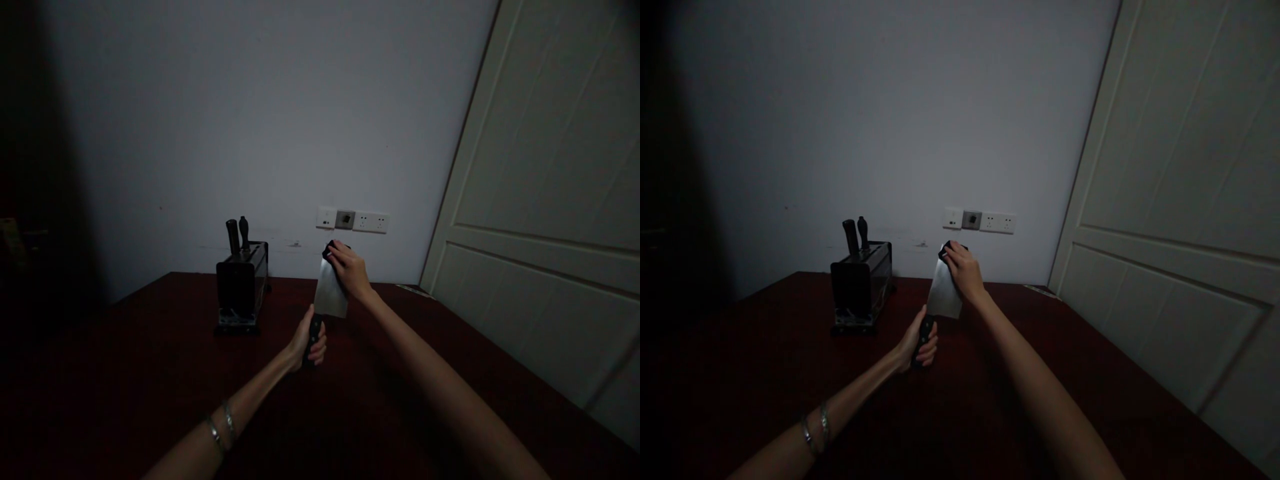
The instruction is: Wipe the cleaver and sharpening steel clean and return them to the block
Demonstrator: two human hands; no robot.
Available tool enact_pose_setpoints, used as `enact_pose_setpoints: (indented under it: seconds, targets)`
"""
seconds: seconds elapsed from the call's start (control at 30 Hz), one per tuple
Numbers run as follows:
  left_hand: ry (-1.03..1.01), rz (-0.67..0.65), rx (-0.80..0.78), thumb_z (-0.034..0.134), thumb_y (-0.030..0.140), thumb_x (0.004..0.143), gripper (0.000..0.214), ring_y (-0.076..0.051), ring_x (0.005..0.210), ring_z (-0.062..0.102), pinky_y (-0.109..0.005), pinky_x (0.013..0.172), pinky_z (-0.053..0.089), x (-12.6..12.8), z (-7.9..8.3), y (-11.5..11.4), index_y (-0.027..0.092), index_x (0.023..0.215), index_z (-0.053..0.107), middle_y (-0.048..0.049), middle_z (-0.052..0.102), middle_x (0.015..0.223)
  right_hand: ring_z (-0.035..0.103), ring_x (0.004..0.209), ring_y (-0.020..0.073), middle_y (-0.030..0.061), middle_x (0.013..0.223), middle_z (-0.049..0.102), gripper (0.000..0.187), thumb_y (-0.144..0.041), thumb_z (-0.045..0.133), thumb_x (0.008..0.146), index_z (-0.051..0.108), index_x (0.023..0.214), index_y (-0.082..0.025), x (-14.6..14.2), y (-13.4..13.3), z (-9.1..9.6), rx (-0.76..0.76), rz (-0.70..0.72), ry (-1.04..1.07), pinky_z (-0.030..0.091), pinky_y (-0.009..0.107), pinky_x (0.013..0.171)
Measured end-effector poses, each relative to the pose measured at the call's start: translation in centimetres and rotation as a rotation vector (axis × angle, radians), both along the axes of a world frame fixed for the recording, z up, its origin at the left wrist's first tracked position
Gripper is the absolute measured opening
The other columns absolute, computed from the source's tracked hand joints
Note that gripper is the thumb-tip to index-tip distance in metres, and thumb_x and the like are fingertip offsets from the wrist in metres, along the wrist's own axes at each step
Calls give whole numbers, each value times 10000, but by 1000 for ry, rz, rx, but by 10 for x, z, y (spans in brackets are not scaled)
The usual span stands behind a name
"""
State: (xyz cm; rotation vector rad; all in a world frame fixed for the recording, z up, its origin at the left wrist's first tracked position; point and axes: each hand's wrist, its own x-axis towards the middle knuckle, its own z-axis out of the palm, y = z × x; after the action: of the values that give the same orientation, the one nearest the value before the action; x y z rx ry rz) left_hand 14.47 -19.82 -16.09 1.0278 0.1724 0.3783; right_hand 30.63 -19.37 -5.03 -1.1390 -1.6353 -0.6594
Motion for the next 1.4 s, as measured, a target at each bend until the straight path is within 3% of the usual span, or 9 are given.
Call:
enact_pose_setpoints:
  seconds: [0.13, 0.23, 0.47, 0.57, 0.87, 0.93, 1.13, 1.2, 1.4]
  targets:
    - [13, 44, -7, 110, 684, 803, 628, -76, 196, 215, -188, 256, 268, 0, 0, 4, 191, 503, 357, 58, 284, 261, 453, 1197, 189, 76, 1267, 523, 302, -248, 467, 867, 597, 1137, -210, -24, -18, -37, -67, 106, -89, 380, 374, 1014]
    - [23, 61, -9, 128, 691, 799, 622, -76, 195, 218, -187, 256, 261, 0, 2, 3, 192, 505, 355, 59, 287, 261, 439, 1209, 188, 76, 1274, 516, 314, -244, 457, 874, 578, 1161, -215, -30, -28, -49, -92, 144, -128, 377, 385, 1015]
    - [22, 19, 22, 156, 703, 790, 614, -65, 210, 214, -180, 270, 268, -2, 7, -6, 190, 513, 347, 67, 287, 280, 486, 1167, 209, 85, 1236, 550, 289, -252, 496, 851, 616, 1108, -202, 0, 2, 9, -8, 19, -55, 387, 394, 997]
    - [17, 15, 15, 148, 685, 804, 614, -72, 208, 222, -185, 262, 271, -2, 6, -4, 189, 513, 362, 63, 292, 277, 486, 1167, 207, 81, 1237, 550, 289, -244, 505, 845, 616, 1108, -205, 2, 8, 19, 3, 2, -60, 383, 389, 1002]
    - [-21, 43, -25, 153, 691, 799, 622, -69, 200, 214, -181, 258, 253, -3, 6, 6, 188, 501, 362, 61, 292, 271, 428, 1218, 177, 93, 1270, 519, 320, -198, 446, 876, 570, 1169, -170, -31, -35, -56, -109, 150, -172, 366, 356, 1025]
    - [-23, 20, -17, 158, 695, 796, 623, -68, 202, 211, -181, 259, 257, -3, 7, 4, 187, 498, 362, 62, 292, 271, 439, 1209, 178, 71, 1271, 521, 321, -202, 456, 871, 569, 1172, -203, -22, -33, -48, -98, 134, -175, 371, 362, 1022]
    - [-29, -40, -4, 132, 678, 810, 629, -71, 204, 208, -187, 258, 274, -2, 8, -4, 186, 507, 380, 61, 291, 273, 513, 1138, 209, 92, 1215, 565, 280, -241, 505, 845, 628, 1091, -187, 16, -5, 13, 28, -25, -16, 407, 386, 986]
    - [-23, -41, -1, 138, 679, 809, 626, -72, 204, 210, -189, 258, 272, -2, 8, -4, 186, 508, 380, 61, 290, 273, 520, 1130, 210, 92, 1207, 572, 276, -242, 509, 842, 633, 1082, -184, 19, -2, 20, 47, -42, 5, 411, 388, 981]
    - [-68, -13, -32, 153, 684, 806, 621, -70, 207, 209, -185, 262, 263, -4, 11, 2, 187, 513, 384, 63, 292, 274, 492, 1161, 191, 104, 1233, 550, 290, -232, 484, 858, 615, 1110, -175, -10, -29, -30, -10, 50, -86, 400, 359, 997]
